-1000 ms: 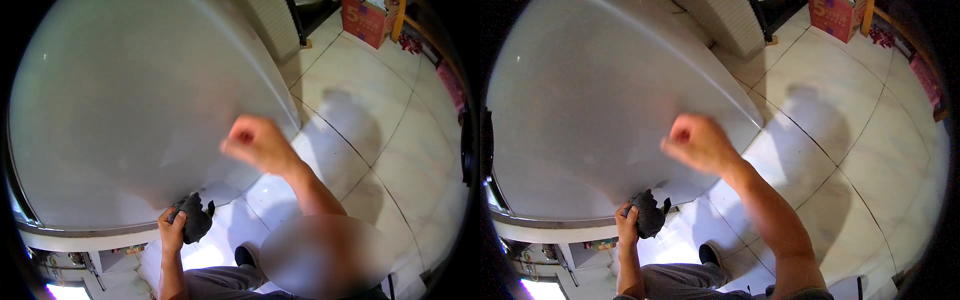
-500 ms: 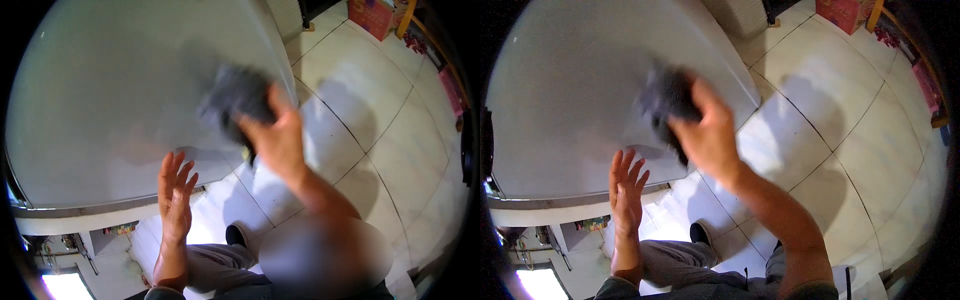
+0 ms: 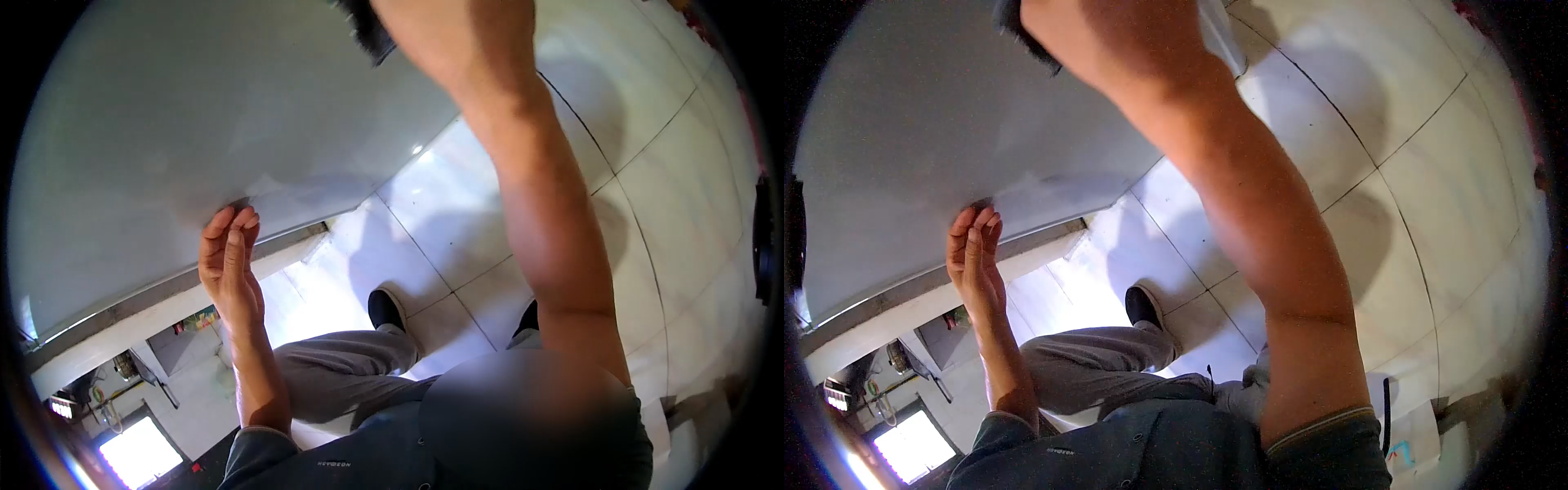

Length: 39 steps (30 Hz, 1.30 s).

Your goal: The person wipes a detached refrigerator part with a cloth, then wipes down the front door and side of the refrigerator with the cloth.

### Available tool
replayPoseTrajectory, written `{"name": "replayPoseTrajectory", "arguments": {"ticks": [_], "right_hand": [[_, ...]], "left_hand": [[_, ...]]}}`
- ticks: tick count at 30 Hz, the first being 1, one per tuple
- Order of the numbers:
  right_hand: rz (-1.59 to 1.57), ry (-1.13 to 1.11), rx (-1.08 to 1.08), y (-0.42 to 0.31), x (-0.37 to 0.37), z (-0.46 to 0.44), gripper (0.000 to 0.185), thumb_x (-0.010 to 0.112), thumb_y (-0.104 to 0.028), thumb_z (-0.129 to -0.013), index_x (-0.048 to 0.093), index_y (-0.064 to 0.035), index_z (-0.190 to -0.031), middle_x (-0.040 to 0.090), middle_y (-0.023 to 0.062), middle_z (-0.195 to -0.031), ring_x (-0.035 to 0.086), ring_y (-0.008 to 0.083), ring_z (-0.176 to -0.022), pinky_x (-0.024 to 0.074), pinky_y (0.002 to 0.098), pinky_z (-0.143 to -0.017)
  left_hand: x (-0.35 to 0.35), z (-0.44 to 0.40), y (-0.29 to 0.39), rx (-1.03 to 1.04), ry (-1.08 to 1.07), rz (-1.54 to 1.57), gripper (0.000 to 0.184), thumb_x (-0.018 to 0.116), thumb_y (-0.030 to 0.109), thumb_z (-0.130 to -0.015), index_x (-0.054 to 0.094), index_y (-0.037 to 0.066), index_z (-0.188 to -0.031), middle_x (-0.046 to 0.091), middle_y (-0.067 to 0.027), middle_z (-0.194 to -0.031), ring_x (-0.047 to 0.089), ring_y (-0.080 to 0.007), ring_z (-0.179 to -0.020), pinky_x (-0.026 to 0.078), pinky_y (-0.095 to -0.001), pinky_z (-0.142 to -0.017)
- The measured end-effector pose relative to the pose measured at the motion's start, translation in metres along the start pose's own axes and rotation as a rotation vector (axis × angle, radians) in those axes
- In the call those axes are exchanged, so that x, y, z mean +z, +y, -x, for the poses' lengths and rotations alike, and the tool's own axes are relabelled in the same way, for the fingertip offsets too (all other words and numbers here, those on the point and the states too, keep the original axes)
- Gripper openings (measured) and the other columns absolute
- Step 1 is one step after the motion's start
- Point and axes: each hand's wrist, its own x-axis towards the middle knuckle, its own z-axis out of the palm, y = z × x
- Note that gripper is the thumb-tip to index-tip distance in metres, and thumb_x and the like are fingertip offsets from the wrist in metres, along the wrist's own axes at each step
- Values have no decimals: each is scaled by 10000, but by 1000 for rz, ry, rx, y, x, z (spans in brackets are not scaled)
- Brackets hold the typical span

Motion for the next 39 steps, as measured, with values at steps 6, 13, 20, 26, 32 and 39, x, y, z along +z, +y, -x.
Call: {"name": "replayPoseTrajectory", "arguments": {"ticks": [6, 13, 20, 26, 32, 39], "right_hand": [[402, -49, 100, 21, -18, -10, 135, 651, -51, -828, 631, 8, -948, 619, 139, -888, 619, 249, -780, 510, 416, -705], [279, -93, 26, -24, 4, 8, 304, 688, -10, -702, 603, -17, -994, 583, 132, -925, 610, 313, -847, 503, 394, -699], [376, 41, 118, 17, -7, 15, 298, 728, -136, -705, 632, -21, -964, 628, 94, -881, 632, 300, -782, 494, 392, -672], [332, -135, 4, 11, -3, 43, 537, 730, -56, -584, 638, -88, -1112, 537, 80, -948, 606, 270, -853, 511, 400, -644], [397, 30, 46, 16, -10, -18, 394, 678, -47, -687, 631, -60, -1078, 590, 97, -925, 619, 314, -856, 501, 428, -700], [399, 27, 118, 55, -21, 28, 390, 669, -79, -678, 650, -92, -1068, 585, 75, -918, 618, 315, -861, 507, 417, -708]], "left_hand": [[-3, 0, 1, 9, -14, 15, 255, 558, 130, -975, 574, 42, -1213, 680, -132, -1107, 632, -218, -1083, 459, -402, -1016], [-11, 2, -7, 56, -67, -141, 384, 603, 194, -953, 526, 47, -1300, 642, -124, -1200, 608, -227, -1125, 464, -418, -1000], [4, 8, -1, 16, -16, -96, 357, 610, 141, -944, 536, 34, -1277, 647, -124, -1171, 615, -214, -1080, 463, -395, -986], [-3, 5, -2, 9, 0, -95, 339, 600, 111, -940, 540, 22, -1262, 650, -130, -1156, 615, -214, -1079, 467, -391, -982], [2, 5, 0, 12, 13, -132, 315, 581, 82, -945, 533, 25, -1252, 658, -129, -1133, 618, -216, -1072, 467, -398, -983], [1, 1, -7, 81, 3, -136, 278, 574, 7, -936, 532, -2, -1211, 657, -129, -1107, 610, -190, -1076, 451, -343, -991]]}}
